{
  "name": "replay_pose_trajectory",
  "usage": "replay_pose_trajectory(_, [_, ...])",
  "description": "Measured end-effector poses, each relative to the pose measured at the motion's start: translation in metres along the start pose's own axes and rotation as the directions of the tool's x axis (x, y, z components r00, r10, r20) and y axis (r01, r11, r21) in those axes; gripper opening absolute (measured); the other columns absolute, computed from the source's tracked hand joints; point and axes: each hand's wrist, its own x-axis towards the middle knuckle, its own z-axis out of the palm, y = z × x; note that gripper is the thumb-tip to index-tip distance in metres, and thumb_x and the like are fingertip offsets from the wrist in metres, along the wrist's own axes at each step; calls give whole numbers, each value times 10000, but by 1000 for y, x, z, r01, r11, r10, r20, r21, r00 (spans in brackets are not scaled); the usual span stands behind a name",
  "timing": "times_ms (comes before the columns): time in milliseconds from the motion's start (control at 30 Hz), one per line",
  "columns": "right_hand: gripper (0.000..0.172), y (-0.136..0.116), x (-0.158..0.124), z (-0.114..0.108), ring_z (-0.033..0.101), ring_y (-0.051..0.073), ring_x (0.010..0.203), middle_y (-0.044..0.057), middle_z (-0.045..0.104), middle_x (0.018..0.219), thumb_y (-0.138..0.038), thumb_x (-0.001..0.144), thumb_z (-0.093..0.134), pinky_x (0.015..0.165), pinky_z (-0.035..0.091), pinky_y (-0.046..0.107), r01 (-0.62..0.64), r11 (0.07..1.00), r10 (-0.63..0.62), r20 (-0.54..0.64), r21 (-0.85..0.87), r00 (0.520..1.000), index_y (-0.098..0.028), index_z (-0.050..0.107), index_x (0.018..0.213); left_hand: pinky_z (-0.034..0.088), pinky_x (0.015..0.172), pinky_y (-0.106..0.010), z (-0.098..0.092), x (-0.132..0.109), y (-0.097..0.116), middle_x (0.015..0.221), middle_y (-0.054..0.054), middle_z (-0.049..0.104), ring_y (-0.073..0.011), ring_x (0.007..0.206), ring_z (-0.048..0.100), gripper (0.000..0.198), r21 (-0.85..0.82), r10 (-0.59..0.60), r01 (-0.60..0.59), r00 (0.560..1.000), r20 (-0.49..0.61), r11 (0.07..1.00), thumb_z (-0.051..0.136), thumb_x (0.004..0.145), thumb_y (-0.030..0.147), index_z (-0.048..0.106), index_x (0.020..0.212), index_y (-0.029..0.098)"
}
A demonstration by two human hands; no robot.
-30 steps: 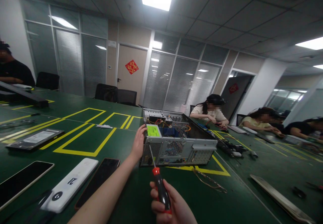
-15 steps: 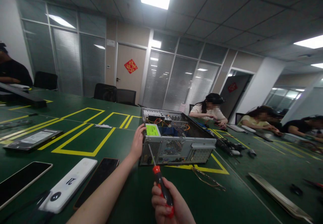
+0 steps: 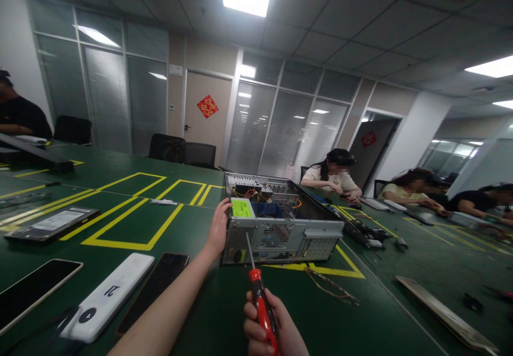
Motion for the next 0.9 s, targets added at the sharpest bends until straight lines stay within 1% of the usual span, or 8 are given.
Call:
replay_pose_trajectory(100, [412, -1, -2, 2, 282, -15, 392, -66, 549, 564, -339, 540, 895, 319, 170, 82, 100, 995, -99, -44, 15, 994, -107, 656, 783, 358, 1138, -450, 0, 0, 0, 1398, -92, 504, -218, 1321, 469, 433, 1, 0, 0, 1000, -2, 1000, 262, 993, 473, 574, 1178, 235])
replay_pose_trajectory(167, [424, -1, -3, 3, 274, -17, 383, -66, 550, 556, -341, 518, 904, 312, 172, 85, 121, 992, -120, -64, 18, 991, -106, 658, 772, 356, 1138, -446, 0, 0, 0, 1401, -94, 501, -216, 1325, 466, 440, 8, 8, -8, 1000, 2, 1000, 260, 994, 476, 571, 1184, 230])
replay_pose_trajectory(267, [442, 1, -3, 3, 270, -17, 369, -68, 547, 543, -360, 496, 909, 305, 169, 91, 123, 992, -123, -68, 4, 990, -111, 652, 757, 360, 1134, -449, 0, 0, 0, 1404, -99, 497, -216, 1329, 460, 448, 20, 7, -7, 1000, 3, 1000, 251, 996, 475, 569, 1186, 224])
replay_pose_trajectory(433, [439, 4, -1, 0, 268, -10, 366, -76, 536, 549, -401, 532, 881, 309, 164, 99, 128, 991, -129, -39, -36, 991, -128, 638, 774, 362, 1133, -464, 0, 0, 0, 1399, -98, 502, -221, 1324, 466, 437, 17, -3, 3, 1000, -2, 1000, 258, 996, 468, 572, 1182, 229])
replay_pose_trajectory(533, [423, 3, -1, 0, 277, -8, 374, -68, 541, 551, -379, 535, 882, 312, 171, 96, 139, 990, -139, -51, -10, 989, -123, 643, 772, 363, 1131, -462, -1, 0, 0, 1397, -98, 504, -223, 1323, 468, 443, 20, -3, 3, 1000, 0, 1000, 256, 994, 475, 574, 1179, 228])
replay_pose_trajectory(700, [402, -1, -2, 1, 284, -9, 370, -63, 544, 544, -338, 524, 894, 304, 173, 97, 118, 993, -115, -67, 30, 991, -108, 657, 754, 358, 1135, -453, -1, 0, 0, 1405, -91, 500, -220, 1326, 466, 434, 14, -4, 4, 1000, 4, 1000, 257, 995, 469, 575, 1178, 237])
replay_pose_trajectory(800, [414, -3, -4, 1, 348, 1, 391, -46, 578, 576, -327, 543, 898, 324, 232, 96, 78, 996, -74, -94, 34, 993, -101, 668, 803, 362, 1132, -456, -1, 0, 1, 1405, -91, 501, -221, 1326, 466, 429, 13, 6, -6, 1000, 3, 1000, 259, 996, 458, 575, 1184, 237])
replay_pose_trajectory(900, [422, -8, -8, 4, 506, 46, 478, -12, 641, 666, -358, 644, 852, 416, 397, 128, -2, 1000, -1, -164, -20, 986, -128, 672, 950, 360, 1134, -462, -1, 0, 1, 1402, -92, 504, -221, 1326, 466, 431, 12, 8, -8, 1000, 2, 1000, 258, 997, 458, 575, 1182, 232])
